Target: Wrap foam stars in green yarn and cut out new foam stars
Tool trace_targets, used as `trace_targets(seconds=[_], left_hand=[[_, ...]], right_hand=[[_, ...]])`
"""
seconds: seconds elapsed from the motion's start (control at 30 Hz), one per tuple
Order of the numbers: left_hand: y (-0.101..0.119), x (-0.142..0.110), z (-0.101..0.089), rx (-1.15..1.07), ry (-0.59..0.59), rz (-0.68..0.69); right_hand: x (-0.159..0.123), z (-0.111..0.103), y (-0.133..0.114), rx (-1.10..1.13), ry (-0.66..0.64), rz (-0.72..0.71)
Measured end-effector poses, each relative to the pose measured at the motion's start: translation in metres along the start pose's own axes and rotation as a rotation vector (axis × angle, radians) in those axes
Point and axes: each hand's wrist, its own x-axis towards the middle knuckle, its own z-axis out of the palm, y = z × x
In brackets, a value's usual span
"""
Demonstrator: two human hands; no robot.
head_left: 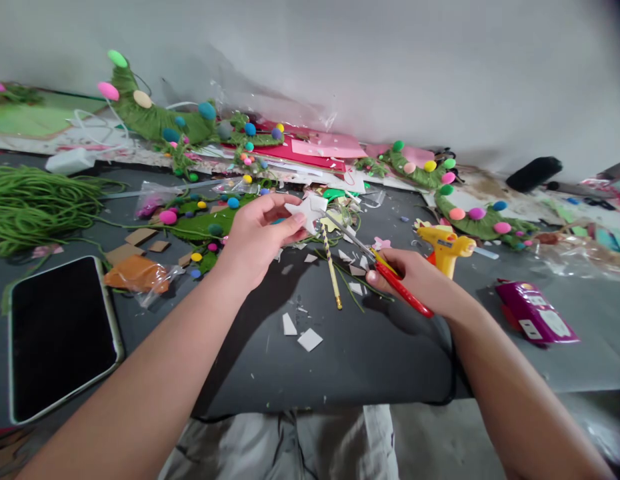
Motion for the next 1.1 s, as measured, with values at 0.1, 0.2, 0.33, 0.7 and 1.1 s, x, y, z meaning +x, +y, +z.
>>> trace_targets(seconds=[0.1,0.2,0.33,0.7,1.1], left_hand=[[-0.0006,0.0004,-0.0012,0.061,0.012,0.035],[-0.0018,0.0015,-0.0022,0.082,0.025,0.06],[-0.0041,0.0023,-0.003,0.078,0.012,0.082],[-0.0048,0.0031,-0.0027,0.073,0.055,0.12],[-0.0046,0.0028,-0.0024,0.094,0.04,0.12]], right_hand=[[-0.0007,-0.0008,0.0001,0.012,-0.006,-0.011],[-0.0011,-0.0013,0.0005,0.03,-0.014,-0.007],[-0.001,-0.0005,0.0018,0.064,-0.025,-0.018],[-0.0026,-0.0011,-0.0027,0.029,-0.03,0.004],[-0.0034,-0.0017,-0.0025,0.039,-0.032,0.008]])
